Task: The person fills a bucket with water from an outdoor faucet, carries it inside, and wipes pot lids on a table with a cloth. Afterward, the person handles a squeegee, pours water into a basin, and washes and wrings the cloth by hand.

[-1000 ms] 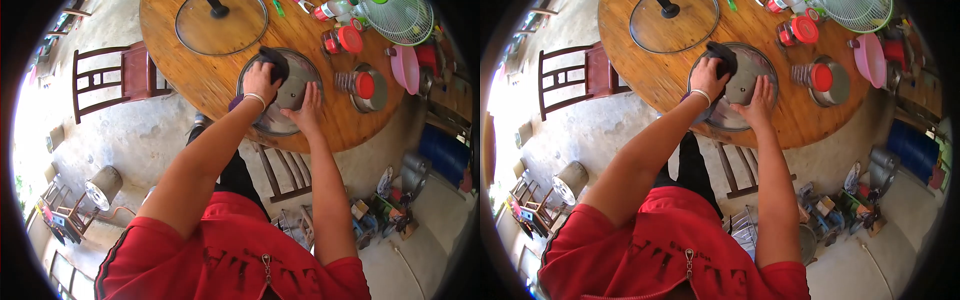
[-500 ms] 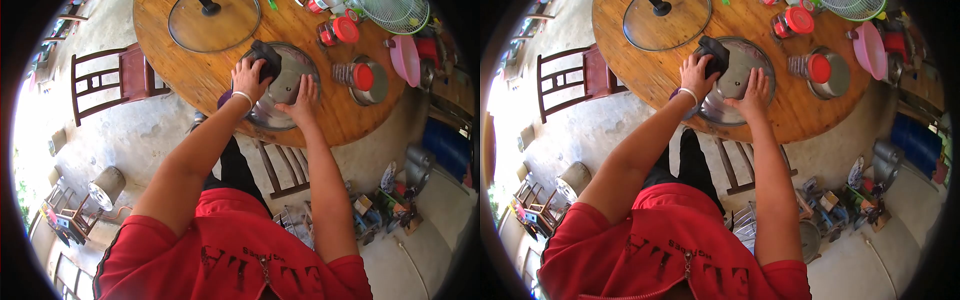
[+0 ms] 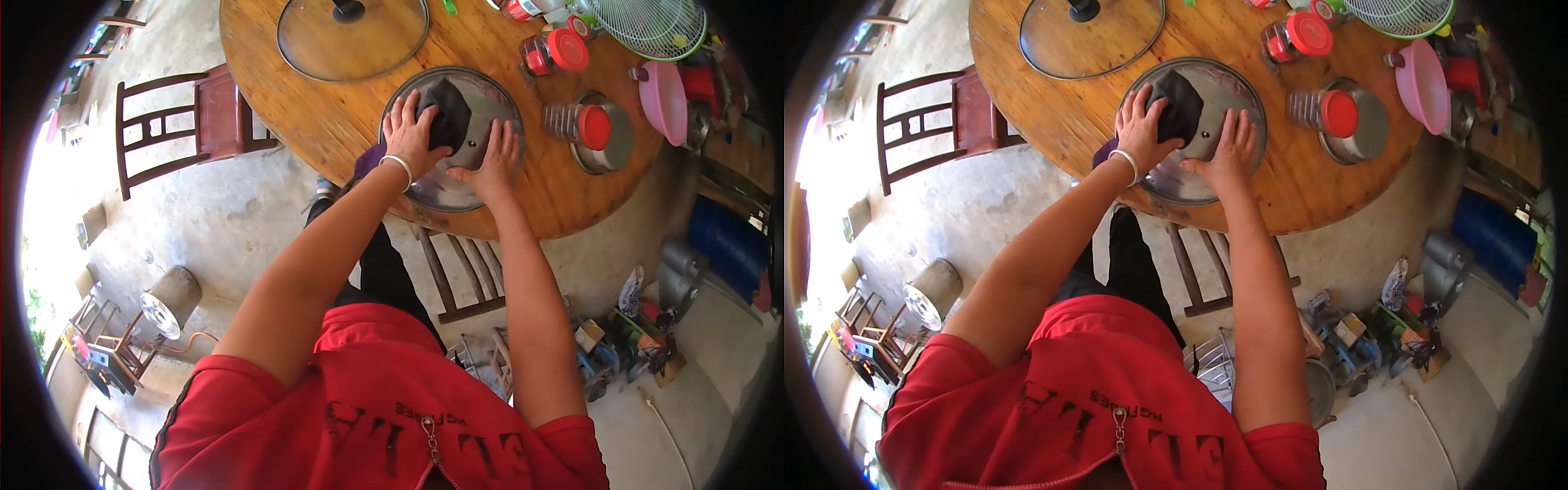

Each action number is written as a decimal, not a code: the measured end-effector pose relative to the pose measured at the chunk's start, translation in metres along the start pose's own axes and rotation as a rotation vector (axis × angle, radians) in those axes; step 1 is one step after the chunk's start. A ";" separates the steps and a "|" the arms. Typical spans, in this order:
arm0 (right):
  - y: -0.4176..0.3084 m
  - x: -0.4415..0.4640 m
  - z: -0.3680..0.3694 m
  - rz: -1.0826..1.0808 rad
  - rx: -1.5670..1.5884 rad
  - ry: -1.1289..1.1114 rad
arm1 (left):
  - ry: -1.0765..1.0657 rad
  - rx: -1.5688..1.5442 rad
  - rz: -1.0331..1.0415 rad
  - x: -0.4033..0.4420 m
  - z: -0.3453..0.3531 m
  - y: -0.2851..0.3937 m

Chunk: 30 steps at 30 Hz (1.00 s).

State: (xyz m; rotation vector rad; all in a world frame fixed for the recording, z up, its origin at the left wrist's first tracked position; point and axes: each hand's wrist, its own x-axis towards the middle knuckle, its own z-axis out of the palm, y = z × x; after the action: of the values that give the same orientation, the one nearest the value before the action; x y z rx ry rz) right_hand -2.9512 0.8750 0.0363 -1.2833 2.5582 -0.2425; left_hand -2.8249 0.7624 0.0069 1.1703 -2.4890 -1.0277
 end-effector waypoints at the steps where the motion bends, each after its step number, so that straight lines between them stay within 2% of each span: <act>1: -0.001 -0.002 0.001 0.013 -0.005 -0.005 | -0.011 0.015 0.018 -0.003 -0.002 -0.002; 5: 0.001 -0.002 0.002 0.009 -0.012 -0.011 | 0.020 -0.036 0.051 0.002 0.001 -0.004; 10: 0.001 -0.001 0.003 0.008 -0.020 -0.012 | 0.285 -0.216 -0.178 0.014 0.020 -0.003; 14: 0.002 0.000 0.002 0.002 -0.019 -0.016 | 0.352 -0.321 -0.212 -0.002 0.030 -0.026; 16: 0.000 -0.001 0.004 0.032 -0.029 -0.030 | 0.336 -0.408 -0.273 -0.036 0.032 -0.031; 18: 0.001 -0.001 0.006 0.020 -0.019 -0.018 | 0.267 -0.201 -0.326 -0.070 0.036 -0.029; 20: 0.003 -0.002 0.008 0.005 -0.013 -0.009 | 0.078 -0.116 -0.453 -0.090 0.029 -0.024; 21: 0.003 -0.001 0.008 0.001 -0.010 -0.008 | 0.015 -0.291 -0.562 -0.091 0.026 -0.024; 22: 0.001 0.000 0.007 -0.004 -0.009 -0.007 | 0.027 -0.289 -0.566 -0.087 0.019 -0.025; 24: -0.003 0.003 0.008 0.006 -0.015 -0.011 | -0.117 -0.429 -0.657 -0.082 0.007 -0.025; 26: -0.001 0.001 0.005 -0.007 -0.054 -0.008 | -0.076 -0.342 -0.605 -0.083 -0.003 -0.026; 29: 0.001 -0.001 0.003 0.025 -0.064 -0.033 | -0.296 -0.232 -0.647 -0.090 -0.005 -0.022; 30: -0.001 -0.001 0.003 0.021 -0.051 -0.038 | -0.302 -0.239 -0.643 -0.094 -0.002 -0.017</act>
State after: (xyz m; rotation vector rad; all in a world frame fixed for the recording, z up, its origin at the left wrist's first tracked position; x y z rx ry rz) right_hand -2.9487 0.8748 0.0336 -1.2658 2.5597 -0.1480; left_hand -2.7514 0.8236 0.0069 1.9054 -2.1197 -1.7143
